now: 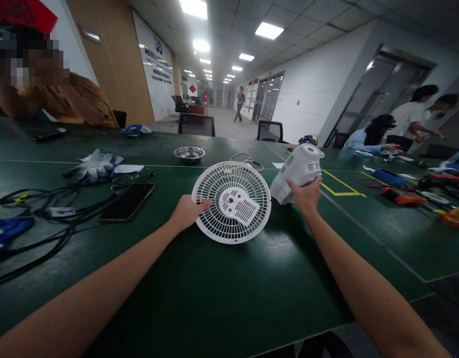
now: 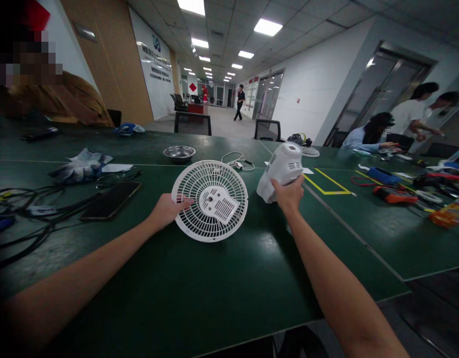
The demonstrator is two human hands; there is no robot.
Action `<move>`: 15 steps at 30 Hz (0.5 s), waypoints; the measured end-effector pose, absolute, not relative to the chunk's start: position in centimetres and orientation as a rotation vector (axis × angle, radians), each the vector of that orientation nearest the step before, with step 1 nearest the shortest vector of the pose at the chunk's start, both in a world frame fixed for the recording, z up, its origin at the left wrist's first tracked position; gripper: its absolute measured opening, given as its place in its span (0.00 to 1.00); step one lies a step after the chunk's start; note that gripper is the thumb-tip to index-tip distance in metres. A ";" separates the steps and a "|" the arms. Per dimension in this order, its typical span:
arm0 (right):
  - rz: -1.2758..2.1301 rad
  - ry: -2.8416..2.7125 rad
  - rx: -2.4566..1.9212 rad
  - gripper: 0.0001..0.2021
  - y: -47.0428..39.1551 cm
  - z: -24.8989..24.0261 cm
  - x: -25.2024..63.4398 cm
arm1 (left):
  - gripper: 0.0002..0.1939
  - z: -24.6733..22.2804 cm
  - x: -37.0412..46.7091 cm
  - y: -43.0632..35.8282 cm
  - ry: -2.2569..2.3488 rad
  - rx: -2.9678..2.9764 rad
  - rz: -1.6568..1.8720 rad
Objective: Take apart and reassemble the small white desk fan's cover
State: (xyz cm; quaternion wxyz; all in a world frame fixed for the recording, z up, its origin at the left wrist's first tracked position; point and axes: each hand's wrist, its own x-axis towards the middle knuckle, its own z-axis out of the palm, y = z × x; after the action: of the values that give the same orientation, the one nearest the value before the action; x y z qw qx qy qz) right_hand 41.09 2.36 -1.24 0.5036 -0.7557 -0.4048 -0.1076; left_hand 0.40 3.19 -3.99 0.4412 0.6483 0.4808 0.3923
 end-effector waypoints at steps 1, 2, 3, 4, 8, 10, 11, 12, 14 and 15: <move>-0.283 -0.942 -1.823 0.45 2.2 -1.2 42.0 | 0.09 -4.0 0.4 3.2 1.196 1.613 0.965; -0.290 -0.913 -1.833 0.45 2.1 -1.1 42.8 | 0.09 -4.0 0.4 3.2 1.196 1.613 0.959; -0.281 -0.893 -1.853 0.45 2.0 -1.1 43.5 | 0.09 -4.0 0.4 3.2 1.195 1.613 0.956; -0.267 -0.881 -1.878 0.45 2.0 -1.1 44.0 | 0.09 -4.0 0.4 3.1 1.194 1.610 0.959; -0.249 -0.899 -1.946 0.45 2.0 -1.1 44.7 | 0.09 -3.9 0.4 3.0 1.195 1.593 0.974; -0.271 -0.935 -1.965 0.44 2.1 -1.2 44.5 | 0.09 -3.9 0.4 3.0 1.197 1.589 0.967; -0.282 -0.954 -1.979 0.44 2.1 -1.2 44.4 | 0.09 -4.0 0.4 3.0 1.196 1.589 0.964; -0.292 -0.972 -1.997 0.44 2.2 -1.1 44.4 | 0.09 -4.0 0.4 3.0 1.196 1.592 0.965; -0.312 -0.992 -2.035 0.44 2.2 -1.1 44.2 | 0.08 -4.0 0.4 3.0 1.193 1.603 0.970; -0.318 -0.992 -2.051 0.44 2.2 -1.1 44.2 | 0.08 -4.0 0.4 3.0 1.193 1.609 0.976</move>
State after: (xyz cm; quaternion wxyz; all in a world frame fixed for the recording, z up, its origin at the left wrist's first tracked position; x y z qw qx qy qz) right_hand 44.16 2.25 -1.12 0.4084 -0.8137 -0.3938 -0.1263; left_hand 0.40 2.98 -4.01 0.4411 0.6480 0.4806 0.3932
